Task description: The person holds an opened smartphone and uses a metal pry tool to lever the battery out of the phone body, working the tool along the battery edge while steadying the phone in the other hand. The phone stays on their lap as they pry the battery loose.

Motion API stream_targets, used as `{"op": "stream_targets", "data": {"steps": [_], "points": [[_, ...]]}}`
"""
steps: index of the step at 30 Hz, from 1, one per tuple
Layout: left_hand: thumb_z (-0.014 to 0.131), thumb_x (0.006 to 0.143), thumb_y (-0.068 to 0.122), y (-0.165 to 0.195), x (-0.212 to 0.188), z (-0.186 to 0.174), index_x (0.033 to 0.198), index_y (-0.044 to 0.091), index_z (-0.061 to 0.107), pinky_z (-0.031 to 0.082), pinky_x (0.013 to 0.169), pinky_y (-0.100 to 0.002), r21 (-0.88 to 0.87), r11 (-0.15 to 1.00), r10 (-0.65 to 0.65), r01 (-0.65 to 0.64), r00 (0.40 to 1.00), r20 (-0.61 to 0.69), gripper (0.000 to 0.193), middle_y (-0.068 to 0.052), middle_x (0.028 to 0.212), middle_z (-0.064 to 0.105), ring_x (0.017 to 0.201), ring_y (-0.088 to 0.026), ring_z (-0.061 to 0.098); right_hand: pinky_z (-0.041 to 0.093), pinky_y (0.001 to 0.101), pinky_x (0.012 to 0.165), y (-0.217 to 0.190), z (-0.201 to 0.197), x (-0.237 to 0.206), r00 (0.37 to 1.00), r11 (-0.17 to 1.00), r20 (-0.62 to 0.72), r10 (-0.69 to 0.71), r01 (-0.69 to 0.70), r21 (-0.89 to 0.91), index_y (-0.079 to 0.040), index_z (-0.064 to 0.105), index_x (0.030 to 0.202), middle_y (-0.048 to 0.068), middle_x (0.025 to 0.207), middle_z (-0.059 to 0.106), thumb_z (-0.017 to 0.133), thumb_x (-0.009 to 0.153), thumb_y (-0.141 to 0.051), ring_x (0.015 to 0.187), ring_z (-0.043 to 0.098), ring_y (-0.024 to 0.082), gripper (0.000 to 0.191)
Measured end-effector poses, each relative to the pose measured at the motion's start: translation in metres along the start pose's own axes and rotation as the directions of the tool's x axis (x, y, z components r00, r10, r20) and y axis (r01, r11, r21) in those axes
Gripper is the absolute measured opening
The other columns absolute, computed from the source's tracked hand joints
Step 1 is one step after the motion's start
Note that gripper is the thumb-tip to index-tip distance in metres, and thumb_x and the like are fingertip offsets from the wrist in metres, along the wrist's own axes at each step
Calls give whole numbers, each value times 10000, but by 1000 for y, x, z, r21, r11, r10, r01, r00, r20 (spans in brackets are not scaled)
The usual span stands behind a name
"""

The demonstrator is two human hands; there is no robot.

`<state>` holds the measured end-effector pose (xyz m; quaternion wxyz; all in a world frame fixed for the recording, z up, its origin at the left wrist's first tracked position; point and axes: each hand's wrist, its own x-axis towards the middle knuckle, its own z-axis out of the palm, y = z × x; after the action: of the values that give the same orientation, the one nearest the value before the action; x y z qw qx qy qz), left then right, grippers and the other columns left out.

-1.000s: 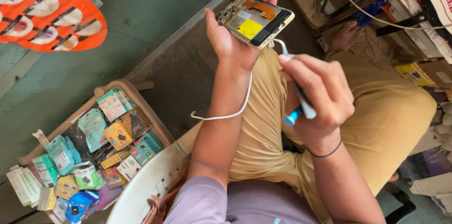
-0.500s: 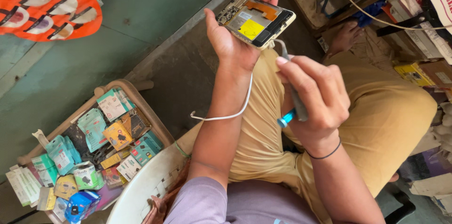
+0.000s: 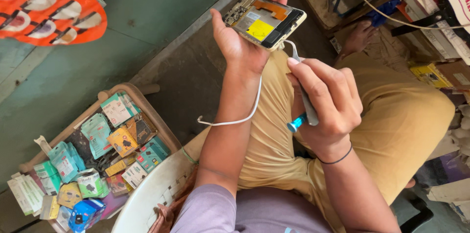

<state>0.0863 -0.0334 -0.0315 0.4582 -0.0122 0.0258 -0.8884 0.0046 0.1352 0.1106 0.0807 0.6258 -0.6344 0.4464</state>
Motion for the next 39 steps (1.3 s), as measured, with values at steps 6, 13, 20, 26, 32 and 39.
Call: {"op": "stream_targets", "data": {"steps": [6, 13, 20, 26, 32, 39], "points": [[206, 990, 817, -1, 1, -2, 1293, -49, 529, 382, 1165, -574, -7, 1000, 15, -15, 1000, 9, 973, -329, 1239, 600, 1241, -462, 537, 522, 341, 735, -1, 0, -2, 1000, 999, -6, 10, -9, 30, -14, 719, 1205, 125, 1126, 692, 792, 935, 123, 891, 640, 270, 312], [215, 986, 800, 0, 0, -2, 1300, -48, 522, 367, 1164, -581, -4, 1000, -9, 9, 999, 46, 955, -326, 1257, 598, 1264, -473, 518, 498, 338, 714, 4, 1, -6, 999, 999, 16, -31, 31, 16, -21, 724, 1233, 131, 1132, 688, 821, 946, 106, 905, 647, 268, 328], [220, 1012, 800, -1, 1, -4, 1308, -52, 526, 366, 1186, -576, -2, 1000, 5, -5, 996, 85, 953, -328, 1269, 595, 1281, -472, 514, 502, 337, 709, 2, 0, -5, 1000, 1000, 19, -11, 10, 28, -15, 723, 1209, 133, 1111, 691, 812, 924, 118, 878, 633, 266, 327], [217, 996, 806, 0, 0, -3, 1304, -51, 528, 376, 1169, -580, -5, 1000, -4, 4, 998, 57, 962, -331, 1261, 598, 1271, -474, 521, 509, 364, 730, 2, 1, -5, 1000, 999, 6, -23, 23, 48, -9, 719, 1176, 145, 1075, 681, 812, 900, 113, 853, 652, 276, 316], [193, 1024, 801, -2, -1, -1, 1309, -57, 522, 384, 1177, -581, 14, 999, 34, -34, 999, 16, 962, -342, 1253, 597, 1263, -473, 529, 512, 322, 735, 3, 0, -9, 1000, 997, 6, -5, 4, 79, -33, 721, 1240, 127, 1141, 696, 819, 985, 107, 860, 642, 242, 307], [183, 1009, 808, -2, -1, 0, 1295, -49, 522, 387, 1164, -579, 9, 1000, 17, -17, 999, 34, 964, -334, 1246, 600, 1260, -471, 532, 505, 329, 708, 2, 1, -8, 1000, 998, 9, 8, -9, 68, -13, 708, 1189, 133, 1101, 689, 794, 917, 137, 863, 630, 264, 323]]}}
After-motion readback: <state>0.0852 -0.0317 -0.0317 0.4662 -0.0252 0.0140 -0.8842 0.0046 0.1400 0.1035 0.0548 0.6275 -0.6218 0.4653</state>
